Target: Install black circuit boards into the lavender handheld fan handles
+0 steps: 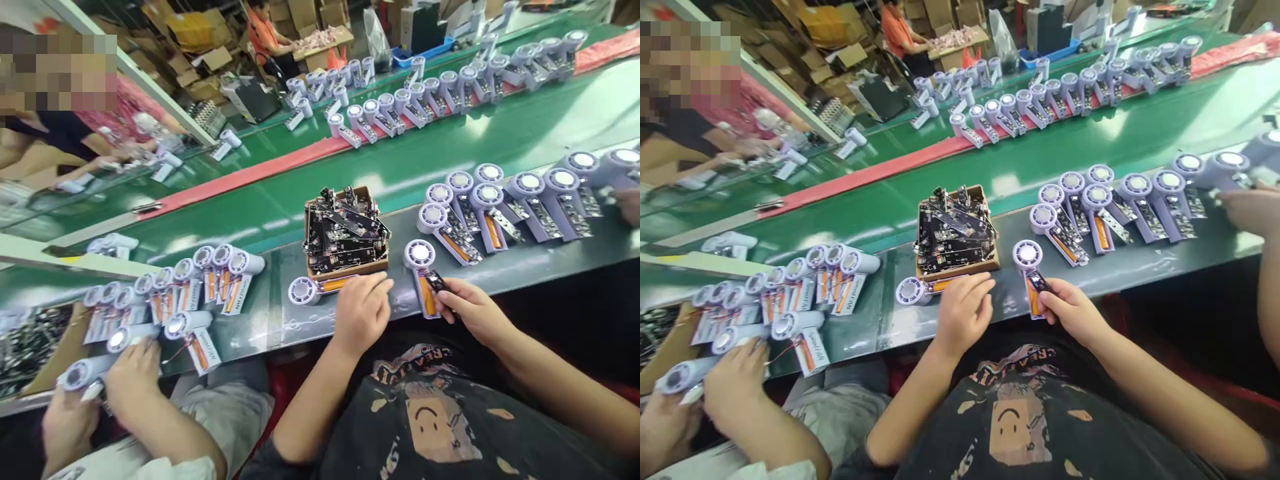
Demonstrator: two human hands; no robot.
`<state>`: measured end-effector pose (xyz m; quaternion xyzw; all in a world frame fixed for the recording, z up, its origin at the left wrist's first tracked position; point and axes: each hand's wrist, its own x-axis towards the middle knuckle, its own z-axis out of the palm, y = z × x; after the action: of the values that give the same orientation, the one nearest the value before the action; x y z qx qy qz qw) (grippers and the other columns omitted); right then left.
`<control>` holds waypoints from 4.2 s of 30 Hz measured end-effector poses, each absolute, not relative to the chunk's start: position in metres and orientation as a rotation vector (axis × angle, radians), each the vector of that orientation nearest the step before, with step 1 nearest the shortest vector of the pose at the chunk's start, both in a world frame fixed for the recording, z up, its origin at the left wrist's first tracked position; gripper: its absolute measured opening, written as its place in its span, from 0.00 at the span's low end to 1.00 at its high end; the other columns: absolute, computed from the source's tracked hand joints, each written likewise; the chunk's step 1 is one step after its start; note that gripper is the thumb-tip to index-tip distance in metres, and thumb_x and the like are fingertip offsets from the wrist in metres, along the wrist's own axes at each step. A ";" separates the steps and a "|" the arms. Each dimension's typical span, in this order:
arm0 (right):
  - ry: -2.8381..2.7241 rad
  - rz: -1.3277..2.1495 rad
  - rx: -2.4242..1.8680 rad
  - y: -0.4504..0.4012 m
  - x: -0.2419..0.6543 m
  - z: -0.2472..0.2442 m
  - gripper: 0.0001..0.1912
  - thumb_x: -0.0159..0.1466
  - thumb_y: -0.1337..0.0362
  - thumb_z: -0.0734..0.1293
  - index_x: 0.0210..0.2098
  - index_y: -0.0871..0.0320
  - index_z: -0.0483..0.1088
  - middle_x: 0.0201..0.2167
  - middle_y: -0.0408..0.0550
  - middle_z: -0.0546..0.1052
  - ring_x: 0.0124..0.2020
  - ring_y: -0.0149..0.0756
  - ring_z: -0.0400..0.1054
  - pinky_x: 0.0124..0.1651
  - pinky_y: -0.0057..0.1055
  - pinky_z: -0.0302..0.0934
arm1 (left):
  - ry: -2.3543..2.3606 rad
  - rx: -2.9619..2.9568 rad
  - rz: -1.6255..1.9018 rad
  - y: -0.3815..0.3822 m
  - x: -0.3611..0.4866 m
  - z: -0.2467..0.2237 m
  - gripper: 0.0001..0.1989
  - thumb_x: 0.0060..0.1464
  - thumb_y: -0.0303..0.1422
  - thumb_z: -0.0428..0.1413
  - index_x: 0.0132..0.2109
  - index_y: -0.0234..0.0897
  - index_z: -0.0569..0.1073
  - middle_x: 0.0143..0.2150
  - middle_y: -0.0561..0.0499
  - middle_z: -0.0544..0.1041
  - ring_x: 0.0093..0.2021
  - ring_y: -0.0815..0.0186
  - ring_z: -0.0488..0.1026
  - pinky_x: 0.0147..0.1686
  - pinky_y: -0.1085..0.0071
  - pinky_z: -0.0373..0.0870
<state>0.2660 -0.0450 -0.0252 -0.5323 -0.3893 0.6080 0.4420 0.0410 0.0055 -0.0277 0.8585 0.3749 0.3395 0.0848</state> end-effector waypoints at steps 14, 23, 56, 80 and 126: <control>-1.147 1.359 -1.388 -0.025 0.270 -0.037 0.16 0.59 0.47 0.70 0.30 0.54 0.72 0.23 0.43 0.70 0.20 0.30 0.60 0.25 0.32 0.58 | 1.684 2.694 0.455 0.086 0.027 -0.011 0.13 0.64 0.27 0.50 0.50 0.42 0.75 0.54 0.43 0.72 0.51 0.56 0.70 0.42 0.64 0.70; -1.099 1.474 -1.383 -0.020 0.256 -0.028 0.18 0.55 0.51 0.71 0.35 0.58 0.71 0.22 0.41 0.70 0.19 0.27 0.60 0.25 0.29 0.57 | 1.532 2.659 0.731 0.072 0.024 -0.006 0.22 0.59 0.23 0.51 0.60 0.39 0.68 0.56 0.40 0.72 0.59 0.51 0.67 0.58 0.52 0.65; -1.034 2.149 -0.973 -0.009 0.279 -0.041 0.16 0.58 0.55 0.73 0.33 0.62 0.70 0.24 0.40 0.75 0.17 0.20 0.63 0.20 0.19 0.55 | 1.138 2.185 0.870 0.006 0.080 -0.028 0.14 0.51 0.18 0.54 0.39 0.40 0.77 0.36 0.54 0.74 0.36 0.67 0.72 0.37 0.72 0.68; -1.687 1.468 -1.306 -0.019 0.274 -0.025 0.11 0.64 0.59 0.62 0.30 0.58 0.69 0.24 0.42 0.71 0.27 0.29 0.63 0.33 0.28 0.57 | 1.091 2.238 0.762 0.007 0.072 -0.018 0.14 0.57 0.21 0.53 0.46 0.39 0.79 0.40 0.51 0.77 0.42 0.66 0.75 0.45 0.69 0.73; -1.636 1.429 -1.484 -0.004 0.257 -0.033 0.16 0.65 0.53 0.59 0.27 0.56 0.66 0.23 0.41 0.69 0.26 0.30 0.61 0.31 0.28 0.54 | 1.374 2.287 0.766 0.005 0.058 -0.028 0.06 0.60 0.27 0.55 0.41 0.37 0.77 0.36 0.49 0.80 0.36 0.65 0.77 0.38 0.69 0.73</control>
<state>0.2574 -0.0037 -0.0331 -0.5460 -0.6016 0.5255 0.2527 0.0582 0.0053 -0.0281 0.8102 0.4868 0.2715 0.1816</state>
